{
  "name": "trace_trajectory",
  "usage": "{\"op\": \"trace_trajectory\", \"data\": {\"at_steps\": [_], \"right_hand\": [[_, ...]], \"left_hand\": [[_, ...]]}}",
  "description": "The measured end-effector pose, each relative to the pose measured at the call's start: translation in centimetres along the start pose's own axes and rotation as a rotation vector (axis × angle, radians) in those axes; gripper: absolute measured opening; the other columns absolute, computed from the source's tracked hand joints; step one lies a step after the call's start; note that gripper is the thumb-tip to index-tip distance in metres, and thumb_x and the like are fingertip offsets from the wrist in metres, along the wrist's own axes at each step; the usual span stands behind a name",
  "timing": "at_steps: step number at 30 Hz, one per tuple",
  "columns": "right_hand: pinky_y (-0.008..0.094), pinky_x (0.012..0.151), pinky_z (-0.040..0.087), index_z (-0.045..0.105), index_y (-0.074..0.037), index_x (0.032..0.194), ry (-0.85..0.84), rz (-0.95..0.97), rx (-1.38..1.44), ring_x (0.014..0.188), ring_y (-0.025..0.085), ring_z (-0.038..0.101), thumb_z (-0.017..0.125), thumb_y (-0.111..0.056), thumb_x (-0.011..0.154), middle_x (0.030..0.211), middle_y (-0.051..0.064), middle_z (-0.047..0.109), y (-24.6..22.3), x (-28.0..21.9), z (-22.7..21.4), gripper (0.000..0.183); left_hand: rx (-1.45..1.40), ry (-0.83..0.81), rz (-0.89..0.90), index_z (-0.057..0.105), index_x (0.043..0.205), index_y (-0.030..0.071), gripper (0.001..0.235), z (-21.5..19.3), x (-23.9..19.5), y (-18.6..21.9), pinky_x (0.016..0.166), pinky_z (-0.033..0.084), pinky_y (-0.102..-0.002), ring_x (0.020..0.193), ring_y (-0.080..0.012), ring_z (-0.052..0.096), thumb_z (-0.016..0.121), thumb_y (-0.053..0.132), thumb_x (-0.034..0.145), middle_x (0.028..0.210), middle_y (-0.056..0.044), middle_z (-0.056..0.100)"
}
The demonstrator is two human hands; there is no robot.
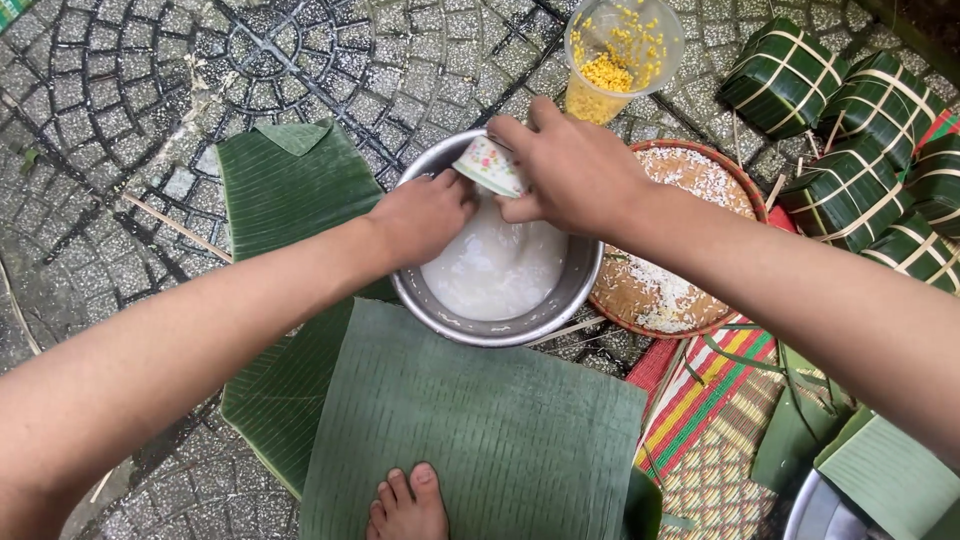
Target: Adding sticky rice to banana leaves to prepare traditional cakes
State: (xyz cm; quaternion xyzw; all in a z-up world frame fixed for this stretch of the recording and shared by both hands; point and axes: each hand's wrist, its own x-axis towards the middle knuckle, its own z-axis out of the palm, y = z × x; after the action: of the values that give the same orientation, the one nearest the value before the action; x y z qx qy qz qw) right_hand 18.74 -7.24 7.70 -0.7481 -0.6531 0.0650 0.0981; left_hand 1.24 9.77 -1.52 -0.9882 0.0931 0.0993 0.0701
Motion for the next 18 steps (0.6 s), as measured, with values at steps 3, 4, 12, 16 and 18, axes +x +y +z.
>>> {"op": "trace_trajectory", "data": {"at_steps": [3,4,12,16,18], "right_hand": [[0.048,0.076,0.064,0.057,-0.013,0.142,-0.033,-0.085,0.006,0.088,0.037,0.071,0.093,-0.036,0.072,0.113,0.021,0.059,-0.7,1.1,1.0,0.082],[0.048,0.076,0.064,0.057,-0.013,0.142,-0.035,-0.085,0.007,0.088,0.037,0.071,0.093,-0.036,0.072,0.113,0.021,0.059,-0.5,1.1,1.8,0.082],[0.059,0.083,0.067,0.057,-0.019,0.146,-0.185,-0.179,-0.126,0.116,0.053,0.069,0.081,-0.041,0.086,0.119,0.023,0.053,1.0,0.0,6.1,0.069],[0.060,0.077,0.067,0.060,-0.021,0.140,-0.153,-0.113,-0.105,0.109,0.050,0.072,0.078,-0.050,0.085,0.116,0.022,0.053,0.8,-1.6,6.1,0.065],[0.055,0.073,0.067,0.064,-0.022,0.138,-0.160,-0.035,-0.107,0.100,0.044,0.074,0.070,-0.060,0.088,0.111,0.019,0.055,0.4,-2.7,5.3,0.062]], "left_hand": [[0.145,0.003,0.127,0.060,0.141,0.006,0.048,4.8,0.9,-0.7,0.112,0.045,-0.048,0.126,-0.0352,0.063,0.051,0.023,0.097,0.146,-0.016,0.064],[0.143,0.002,0.127,0.060,0.141,0.006,0.048,4.9,0.7,-0.2,0.112,0.045,-0.048,0.126,-0.0352,0.063,0.051,0.023,0.097,0.146,-0.016,0.064],[0.022,-0.454,0.039,0.049,0.157,0.004,0.058,1.8,-0.2,1.6,0.126,0.033,-0.050,0.152,-0.0383,0.044,0.052,0.011,0.099,0.161,-0.020,0.051],[-0.083,-0.430,0.011,0.060,0.148,0.004,0.055,1.6,-0.5,1.8,0.116,0.046,-0.050,0.132,-0.0384,0.061,0.060,0.006,0.093,0.144,-0.022,0.063],[-0.237,-0.395,-0.082,0.063,0.144,0.001,0.051,0.5,-0.9,2.5,0.101,0.059,-0.051,0.120,-0.0377,0.067,0.060,0.003,0.093,0.139,-0.022,0.061]]}}
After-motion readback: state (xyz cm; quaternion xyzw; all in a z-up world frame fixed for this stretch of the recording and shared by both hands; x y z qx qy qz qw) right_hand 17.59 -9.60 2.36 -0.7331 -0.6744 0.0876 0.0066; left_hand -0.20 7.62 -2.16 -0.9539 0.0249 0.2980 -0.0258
